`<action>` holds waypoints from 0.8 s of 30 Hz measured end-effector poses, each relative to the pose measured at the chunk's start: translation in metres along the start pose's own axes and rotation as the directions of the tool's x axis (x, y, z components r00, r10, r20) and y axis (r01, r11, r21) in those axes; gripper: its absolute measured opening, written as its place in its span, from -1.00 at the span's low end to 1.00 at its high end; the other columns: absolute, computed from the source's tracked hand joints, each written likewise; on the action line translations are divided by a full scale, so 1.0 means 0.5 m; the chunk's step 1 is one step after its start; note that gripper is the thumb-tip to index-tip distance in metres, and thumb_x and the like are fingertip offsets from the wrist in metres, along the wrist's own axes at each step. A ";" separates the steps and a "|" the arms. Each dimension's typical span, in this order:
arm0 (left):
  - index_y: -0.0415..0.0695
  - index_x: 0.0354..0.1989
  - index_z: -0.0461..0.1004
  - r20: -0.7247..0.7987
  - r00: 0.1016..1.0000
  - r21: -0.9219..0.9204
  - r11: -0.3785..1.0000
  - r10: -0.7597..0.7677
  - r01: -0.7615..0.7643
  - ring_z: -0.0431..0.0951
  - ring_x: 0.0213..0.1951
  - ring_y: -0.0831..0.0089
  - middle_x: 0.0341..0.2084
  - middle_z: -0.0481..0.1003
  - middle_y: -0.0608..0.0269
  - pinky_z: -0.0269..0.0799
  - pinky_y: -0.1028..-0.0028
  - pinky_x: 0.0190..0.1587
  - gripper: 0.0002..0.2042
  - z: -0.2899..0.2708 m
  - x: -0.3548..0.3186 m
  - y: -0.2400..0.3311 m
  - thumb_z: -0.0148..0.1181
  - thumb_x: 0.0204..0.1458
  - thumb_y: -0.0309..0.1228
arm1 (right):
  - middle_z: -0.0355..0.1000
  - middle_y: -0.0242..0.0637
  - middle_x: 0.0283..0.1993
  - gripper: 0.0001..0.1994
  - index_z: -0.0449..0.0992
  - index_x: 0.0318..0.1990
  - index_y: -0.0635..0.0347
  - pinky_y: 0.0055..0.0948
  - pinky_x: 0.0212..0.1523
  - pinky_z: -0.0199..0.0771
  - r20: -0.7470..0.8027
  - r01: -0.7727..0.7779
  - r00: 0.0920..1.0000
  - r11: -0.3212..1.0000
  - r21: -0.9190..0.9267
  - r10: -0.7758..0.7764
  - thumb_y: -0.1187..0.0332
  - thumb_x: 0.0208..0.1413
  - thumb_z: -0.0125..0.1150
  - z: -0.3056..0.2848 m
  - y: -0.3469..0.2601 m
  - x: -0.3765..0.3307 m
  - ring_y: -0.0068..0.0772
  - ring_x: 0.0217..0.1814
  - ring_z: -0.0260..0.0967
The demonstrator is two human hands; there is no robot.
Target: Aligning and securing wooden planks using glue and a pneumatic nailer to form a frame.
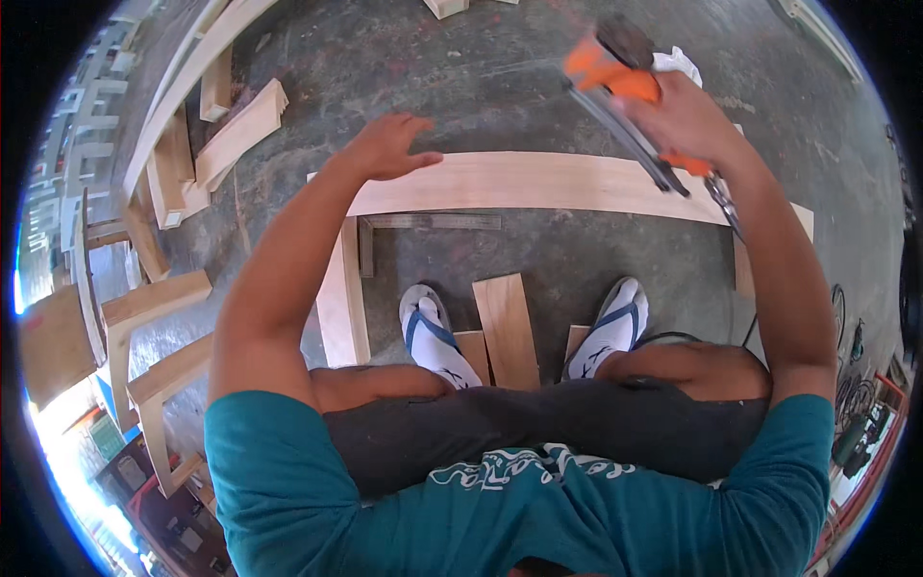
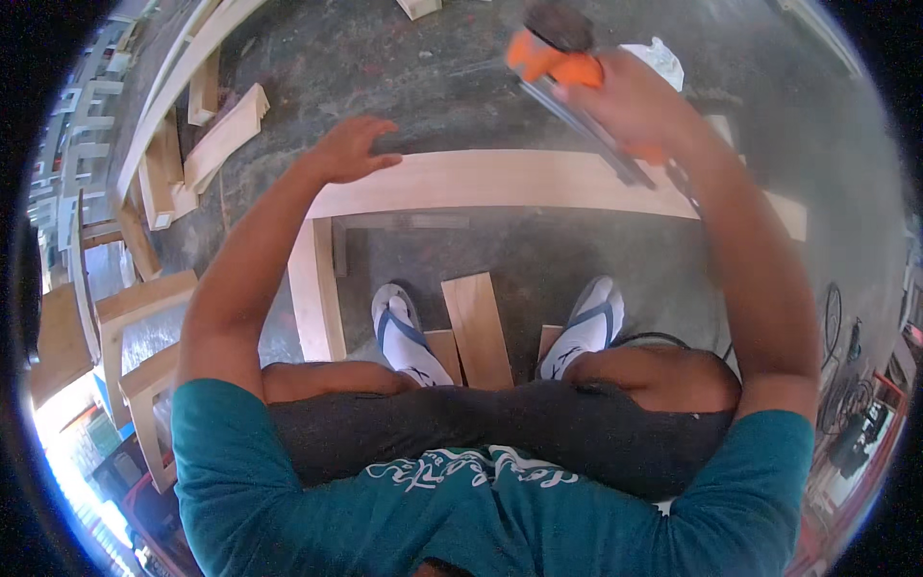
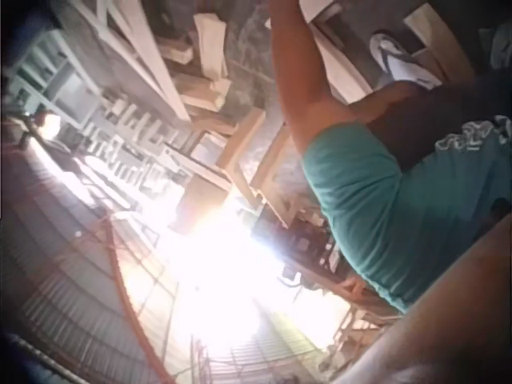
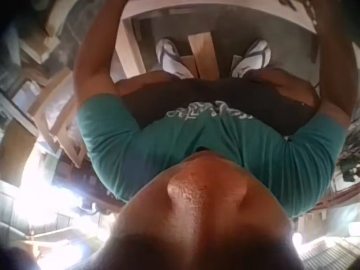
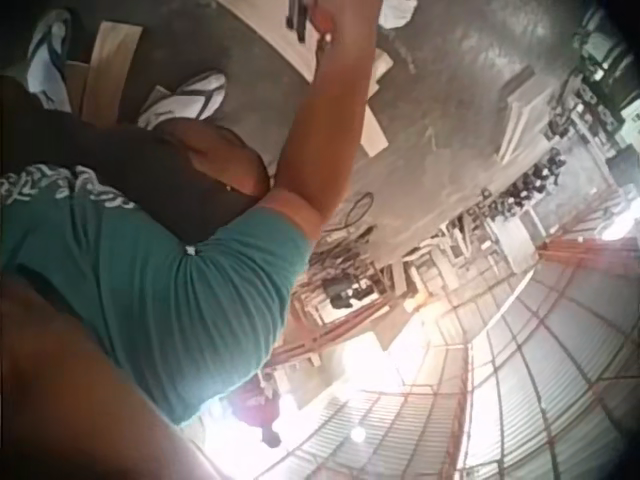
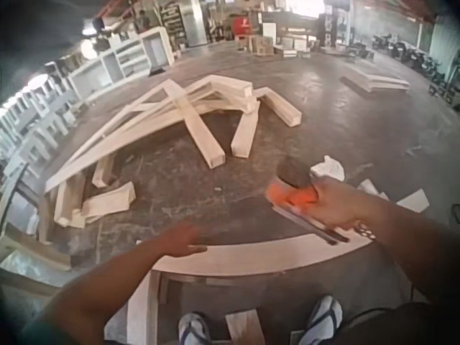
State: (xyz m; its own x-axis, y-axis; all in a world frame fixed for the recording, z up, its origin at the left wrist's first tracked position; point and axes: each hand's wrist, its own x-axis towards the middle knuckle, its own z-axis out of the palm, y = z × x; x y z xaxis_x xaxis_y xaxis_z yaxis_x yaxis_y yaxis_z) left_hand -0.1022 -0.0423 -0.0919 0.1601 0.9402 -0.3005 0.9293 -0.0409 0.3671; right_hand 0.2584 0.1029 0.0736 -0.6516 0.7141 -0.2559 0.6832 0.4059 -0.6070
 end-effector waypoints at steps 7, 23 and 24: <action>0.01 0.34 0.18 -0.068 0.964 0.066 0.965 0.259 -0.254 0.23 0.29 0.03 0.26 0.27 0.02 0.08 0.01 0.28 -0.07 0.082 0.009 0.057 0.42 -0.25 0.10 | 0.49 -0.27 -0.59 -0.56 0.52 -0.17 0.31 -0.29 -0.45 0.52 0.523 -0.469 0.578 0.780 -0.414 0.626 0.29 -0.23 0.49 -0.032 0.124 -0.150 -0.37 -0.56 0.49; 0.02 0.46 -0.18 0.088 0.992 0.245 0.963 0.091 -0.110 0.16 0.30 0.04 0.27 0.14 0.09 0.05 -0.04 0.32 0.14 0.130 0.025 0.210 0.50 -0.30 -0.14 | 0.59 -0.14 -0.18 -0.77 0.63 -0.25 0.12 -0.19 -0.14 0.58 -0.144 -0.692 0.569 0.376 -0.616 0.810 0.29 -0.11 0.28 0.255 0.611 -0.510 -0.14 -0.13 0.57; 0.03 0.46 -0.20 0.049 0.994 0.244 0.964 0.098 -0.107 0.12 0.31 0.05 0.29 0.11 0.10 0.03 -0.04 0.32 0.16 0.131 0.029 0.214 0.51 -0.29 -0.09 | 0.58 -0.15 -0.16 -0.75 0.64 -0.24 0.11 -0.20 -0.13 0.58 -0.136 -0.717 0.512 0.335 -0.611 0.848 0.26 -0.10 0.31 0.258 0.608 -0.524 -0.15 -0.10 0.57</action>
State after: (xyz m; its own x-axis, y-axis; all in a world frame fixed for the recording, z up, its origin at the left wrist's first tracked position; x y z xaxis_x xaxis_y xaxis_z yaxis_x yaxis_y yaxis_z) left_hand 0.0212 -0.0553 -0.1148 0.2663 0.9140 -0.3063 0.9598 -0.2222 0.1714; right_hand 0.5942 -0.0343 -0.1412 0.2902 0.7875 -0.5437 0.8976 -0.0270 0.4400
